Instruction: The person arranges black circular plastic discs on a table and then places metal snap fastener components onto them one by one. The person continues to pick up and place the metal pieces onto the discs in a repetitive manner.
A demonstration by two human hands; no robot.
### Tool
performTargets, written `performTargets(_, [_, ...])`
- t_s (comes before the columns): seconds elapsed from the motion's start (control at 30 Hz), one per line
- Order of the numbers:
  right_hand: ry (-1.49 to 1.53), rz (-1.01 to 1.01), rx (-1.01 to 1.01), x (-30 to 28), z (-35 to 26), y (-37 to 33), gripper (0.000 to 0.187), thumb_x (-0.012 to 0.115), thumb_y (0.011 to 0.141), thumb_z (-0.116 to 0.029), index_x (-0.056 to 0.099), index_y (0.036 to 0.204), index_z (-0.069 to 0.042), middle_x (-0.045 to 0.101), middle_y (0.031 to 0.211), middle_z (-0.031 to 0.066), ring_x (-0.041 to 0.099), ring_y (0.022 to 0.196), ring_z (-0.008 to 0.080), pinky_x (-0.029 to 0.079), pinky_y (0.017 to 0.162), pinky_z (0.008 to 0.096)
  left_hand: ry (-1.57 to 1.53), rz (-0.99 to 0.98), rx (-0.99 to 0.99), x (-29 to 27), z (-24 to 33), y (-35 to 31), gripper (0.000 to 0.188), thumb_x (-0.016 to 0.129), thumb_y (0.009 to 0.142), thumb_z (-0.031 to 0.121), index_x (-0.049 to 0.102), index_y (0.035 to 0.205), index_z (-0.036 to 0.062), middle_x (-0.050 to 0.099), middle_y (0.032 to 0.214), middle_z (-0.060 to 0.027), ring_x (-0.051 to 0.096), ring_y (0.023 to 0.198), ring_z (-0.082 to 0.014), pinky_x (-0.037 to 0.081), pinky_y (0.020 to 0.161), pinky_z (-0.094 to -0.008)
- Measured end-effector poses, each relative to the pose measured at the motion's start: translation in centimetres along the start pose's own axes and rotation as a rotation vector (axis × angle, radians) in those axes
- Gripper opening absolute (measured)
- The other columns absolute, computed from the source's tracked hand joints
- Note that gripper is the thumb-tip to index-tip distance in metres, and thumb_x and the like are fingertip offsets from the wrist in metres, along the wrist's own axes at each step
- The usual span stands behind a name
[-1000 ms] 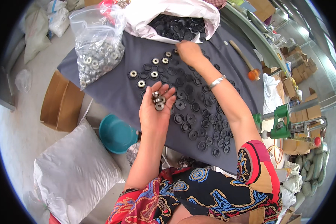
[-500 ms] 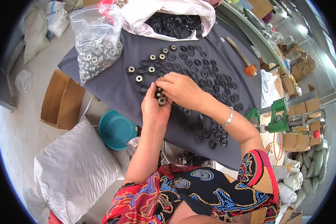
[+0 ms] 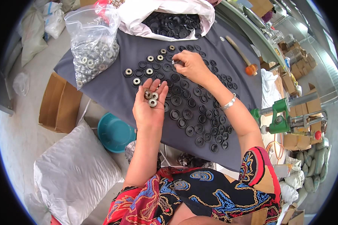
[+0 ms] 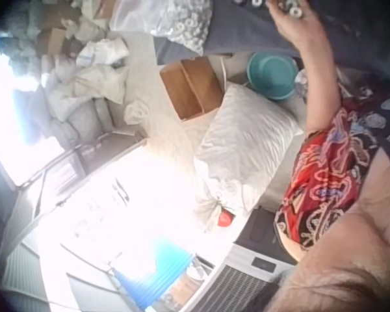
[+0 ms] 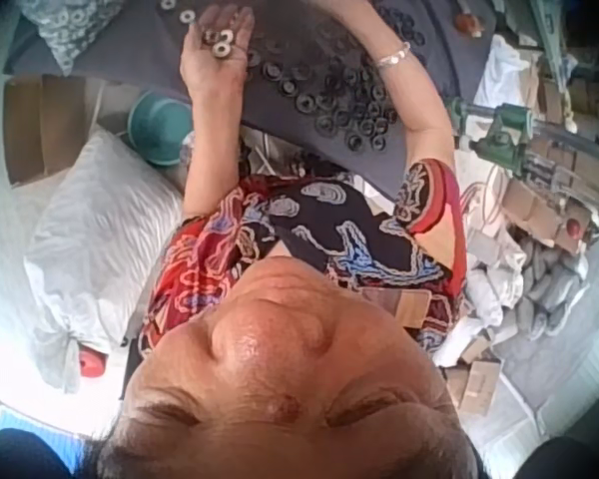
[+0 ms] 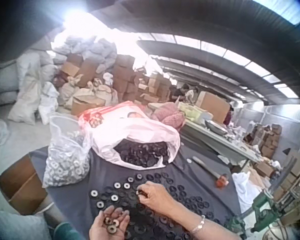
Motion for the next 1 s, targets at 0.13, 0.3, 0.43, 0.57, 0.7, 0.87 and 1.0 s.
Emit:
performTargets(0.13, [-0.114, -0.120, -0.056, 2.2, 1.3, 0.6, 0.021, 0.065, 0.076, -0.009, 0.067, 0.095, 0.000, 0.062, 0.083, 0.0141, 0.063, 0.073, 0.0273, 0.051, 0.067, 0.0348, -0.010, -0.007, -0.006, -0.3, 0.3, 0.3, 0.041, 0.033, 0.101, 0.024, 0.041, 0.123, -0.0098, 0.050, 0.118, -0.0245, 0.048, 0.116, -0.0437, 0.044, 0.100, -0.0491])
performTargets(0.3, [-0.234, -0.191, -0.066, 3.4, 2.0, 1.4, 0.020, 0.064, 0.075, -0.010, 0.068, 0.093, -0.001, 0.063, 0.085, 0.0161, 0.062, 0.077, 0.0330, 0.051, 0.069, 0.0385, -0.002, 0.014, 0.018, -0.2, 0.9, 0.1, 0.040, 0.031, 0.102, 0.025, 0.045, 0.119, -0.0080, 0.054, 0.113, -0.0229, 0.054, 0.109, -0.0404, 0.048, 0.095, -0.0474])
performTargets(0.43, [-0.313, -0.210, -0.105, 3.6, 1.5, 1.7, 0.015, 0.063, 0.075, -0.010, 0.067, 0.085, 0.000, 0.062, 0.083, 0.0167, 0.062, 0.078, 0.0342, 0.050, 0.069, 0.0407, -0.003, 0.010, 0.020, -0.2, 1.0, 0.1, 0.040, 0.031, 0.102, 0.025, 0.045, 0.120, -0.0086, 0.053, 0.113, -0.0233, 0.053, 0.110, -0.0412, 0.048, 0.095, -0.0477])
performTargets(0.57, [-0.336, -0.241, -0.112, 3.8, 1.4, 2.1, 0.011, 0.063, 0.075, -0.008, 0.064, 0.080, 0.001, 0.061, 0.081, 0.0172, 0.062, 0.077, 0.0347, 0.050, 0.069, 0.0422, 0.011, 0.016, 0.012, -0.1, 0.8, 0.0, 0.042, 0.031, 0.102, 0.025, 0.043, 0.123, -0.0094, 0.051, 0.118, -0.0249, 0.051, 0.113, -0.0427, 0.046, 0.097, -0.0487])
performTargets(0.7, [-0.308, -0.204, -0.129, 3.6, 1.9, 1.7, 0.013, 0.063, 0.077, -0.009, 0.065, 0.085, 0.001, 0.060, 0.082, 0.0163, 0.061, 0.076, 0.0347, 0.050, 0.069, 0.0427, 0.000, -0.023, -0.030, -0.3, 0.4, 0.4, 0.044, 0.030, 0.102, 0.026, 0.040, 0.126, -0.0098, 0.048, 0.122, -0.0265, 0.050, 0.115, -0.0435, 0.045, 0.099, -0.0493])
performTargets(0.87, [-0.251, 0.070, -0.219, 1.3, -2.3, -0.3, 0.016, 0.064, 0.078, -0.011, 0.065, 0.090, -0.001, 0.060, 0.082, 0.0125, 0.060, 0.077, 0.0319, 0.050, 0.069, 0.0406, 0.021, -0.037, -0.056, -0.3, 0.3, 0.3, 0.046, 0.029, 0.102, 0.027, 0.038, 0.127, -0.0103, 0.048, 0.122, -0.0262, 0.050, 0.115, -0.0424, 0.045, 0.100, -0.0494])
performTargets(1.0, [0.065, -0.104, -0.212, 0.8, -8.1, -2.8, 0.019, 0.065, 0.078, -0.017, 0.065, 0.092, -0.004, 0.059, 0.080, 0.0103, 0.060, 0.077, 0.0278, 0.049, 0.067, 0.0386, 0.018, -0.029, -0.068, -0.7, -1.0, 0.9, 0.044, 0.028, 0.103, 0.027, 0.048, 0.121, -0.0081, 0.054, 0.116, -0.0167, 0.055, 0.108, -0.0268, 0.048, 0.095, -0.0421])
Point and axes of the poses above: each hand's wrist, its own y-axis towards the middle knuckle, its own x-axis out of the palm, z = x × y, the point moved 1 cm from there along y, towards the middle knuckle
